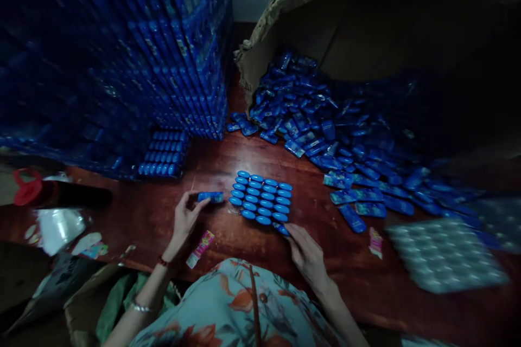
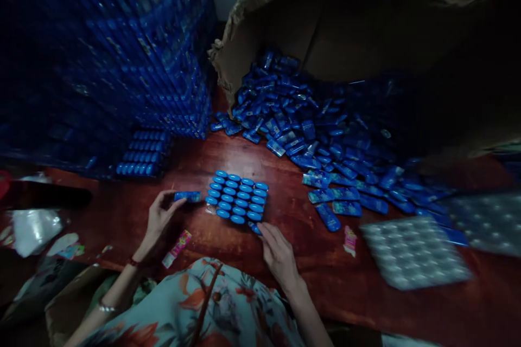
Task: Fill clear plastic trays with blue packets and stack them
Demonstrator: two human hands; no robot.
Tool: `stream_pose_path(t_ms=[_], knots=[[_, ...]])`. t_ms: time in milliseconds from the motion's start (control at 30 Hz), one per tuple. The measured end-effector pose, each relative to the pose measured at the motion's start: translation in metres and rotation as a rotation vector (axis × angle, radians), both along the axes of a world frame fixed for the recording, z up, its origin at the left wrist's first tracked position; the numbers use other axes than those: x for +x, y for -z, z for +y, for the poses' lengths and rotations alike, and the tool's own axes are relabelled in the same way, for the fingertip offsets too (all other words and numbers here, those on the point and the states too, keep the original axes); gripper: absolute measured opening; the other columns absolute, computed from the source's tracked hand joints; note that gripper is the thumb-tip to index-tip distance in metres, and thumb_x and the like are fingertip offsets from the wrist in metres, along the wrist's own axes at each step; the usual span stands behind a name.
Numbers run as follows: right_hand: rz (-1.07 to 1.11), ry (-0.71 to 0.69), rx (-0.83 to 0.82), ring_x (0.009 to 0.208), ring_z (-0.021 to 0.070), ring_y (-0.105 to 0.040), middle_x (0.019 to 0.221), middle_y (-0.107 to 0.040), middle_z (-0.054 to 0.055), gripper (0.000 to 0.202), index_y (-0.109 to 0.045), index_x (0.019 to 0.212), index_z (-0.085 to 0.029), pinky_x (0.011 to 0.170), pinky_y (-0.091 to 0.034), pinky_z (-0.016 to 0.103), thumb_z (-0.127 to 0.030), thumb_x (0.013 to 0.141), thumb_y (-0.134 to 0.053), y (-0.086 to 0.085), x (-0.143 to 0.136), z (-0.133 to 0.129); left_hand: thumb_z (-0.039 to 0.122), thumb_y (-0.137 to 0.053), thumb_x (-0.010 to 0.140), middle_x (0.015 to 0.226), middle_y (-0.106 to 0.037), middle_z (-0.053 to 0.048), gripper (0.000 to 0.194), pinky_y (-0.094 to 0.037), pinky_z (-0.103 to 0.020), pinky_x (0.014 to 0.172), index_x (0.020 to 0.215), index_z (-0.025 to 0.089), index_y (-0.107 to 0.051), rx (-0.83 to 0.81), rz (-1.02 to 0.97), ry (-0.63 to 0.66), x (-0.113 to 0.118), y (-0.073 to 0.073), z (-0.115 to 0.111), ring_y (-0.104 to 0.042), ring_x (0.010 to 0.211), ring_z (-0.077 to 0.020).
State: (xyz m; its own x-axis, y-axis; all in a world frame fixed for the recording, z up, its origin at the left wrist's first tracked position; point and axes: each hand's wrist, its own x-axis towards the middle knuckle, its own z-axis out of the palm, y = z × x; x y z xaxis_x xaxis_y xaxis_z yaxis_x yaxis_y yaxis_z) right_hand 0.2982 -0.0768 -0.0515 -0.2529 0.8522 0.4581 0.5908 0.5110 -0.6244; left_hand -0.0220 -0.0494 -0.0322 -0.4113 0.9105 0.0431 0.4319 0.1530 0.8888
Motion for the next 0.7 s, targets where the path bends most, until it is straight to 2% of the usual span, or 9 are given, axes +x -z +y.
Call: stream_pose_path(t_ms=[100, 167, 233, 333, 467, 567, 700], knots=[[-0.181, -0.095, 0.089, 0.091, 0.0173, -0.063, 0.1, -0.065, 0.008, 0.047, -0.053, 0.124, -0.022, 0.081, -0.054, 0.032, -0.003, 0.083, -0.041, -0.001, 0.005, 0.006, 0.034, -0.065, 0.076, 0.082, -0.064, -0.002, 0.021, -0.051, -0.027, 0.073, 0.088, 0.017, -0.061, 0.092, 0.023, 0.002, 0.016, -0.004, -0.026, -0.061, 0.077, -0.0156], [-0.297, -0.162, 0.068, 0.087, 0.0168, -0.063, 0.094, -0.064, 0.008, 0.051, -0.052, 0.124, -0.021, 0.077, -0.054, 0.031, 0.001, 0.08, -0.036, -0.012, 0.008, 0.011, 0.026, -0.061, 0.081, 0.087, -0.063, -0.003, 0.014, -0.051, -0.028, 0.075, 0.092, 0.018, -0.062, 0.184, 0.109, 0.1, 0.025, -0.004, -0.036, -0.061, 0.082, -0.0157], [-0.422, -0.22, 0.039, 0.08, 0.0163, -0.061, 0.088, -0.063, 0.007, 0.052, -0.054, 0.12, -0.019, 0.071, -0.053, 0.029, 0.003, 0.078, -0.032, -0.027, 0.009, 0.017, 0.018, -0.053, 0.085, 0.093, -0.062, -0.005, 0.017, -0.051, -0.027, 0.075, 0.1, 0.02, -0.062, 0.262, 0.226, 0.245, 0.03, -0.002, -0.038, -0.06, 0.085, -0.0152], [-0.6, -0.267, 0.029, 0.074, 0.0163, -0.06, 0.085, -0.063, 0.007, 0.049, -0.057, 0.111, -0.018, 0.069, -0.052, 0.028, 0.003, 0.075, -0.031, -0.045, 0.003, 0.021, 0.01, -0.041, 0.089, 0.098, -0.06, -0.007, 0.035, -0.051, -0.027, 0.076, 0.118, 0.022, -0.055, 0.319, 0.421, 0.495, 0.029, 0.0, -0.032, -0.058, 0.089, -0.0154], [-0.717, -0.259, 0.056, 0.089, 0.0186, -0.06, 0.098, -0.064, 0.008, 0.049, -0.056, 0.109, -0.02, 0.079, -0.048, 0.03, 0.004, 0.073, -0.033, -0.056, -0.009, 0.02, 0.01, -0.034, 0.091, 0.102, -0.059, -0.01, 0.041, -0.05, -0.033, 0.078, 0.13, 0.021, -0.044, 0.275, 0.645, 0.79, 0.022, -0.012, -0.016, -0.054, 0.092, -0.0183], [-0.744, -0.271, 0.0, 0.091, 0.0181, -0.061, 0.099, -0.065, 0.007, 0.052, -0.056, 0.11, -0.023, 0.078, -0.046, 0.028, 0.004, 0.071, -0.034, -0.058, -0.016, 0.023, 0.01, -0.029, 0.091, 0.1, -0.058, -0.01, 0.039, -0.048, -0.034, 0.082, 0.125, 0.018, -0.047, 0.192, 0.768, 0.943, 0.024, -0.025, -0.004, -0.052, 0.091, -0.0189], [-0.752, -0.335, -0.101, 0.06, 0.013, -0.059, 0.077, -0.066, 0.002, 0.05, -0.058, 0.108, -0.023, 0.053, -0.04, 0.023, 0.002, 0.07, -0.038, -0.053, -0.015, 0.033, 0.01, -0.032, 0.09, 0.097, -0.059, -0.01, 0.028, -0.046, -0.033, 0.081, 0.104, 0.015, -0.056, 0.176, 0.86, 1.129, 0.036, -0.036, 0.01, -0.05, 0.088, -0.0199]])
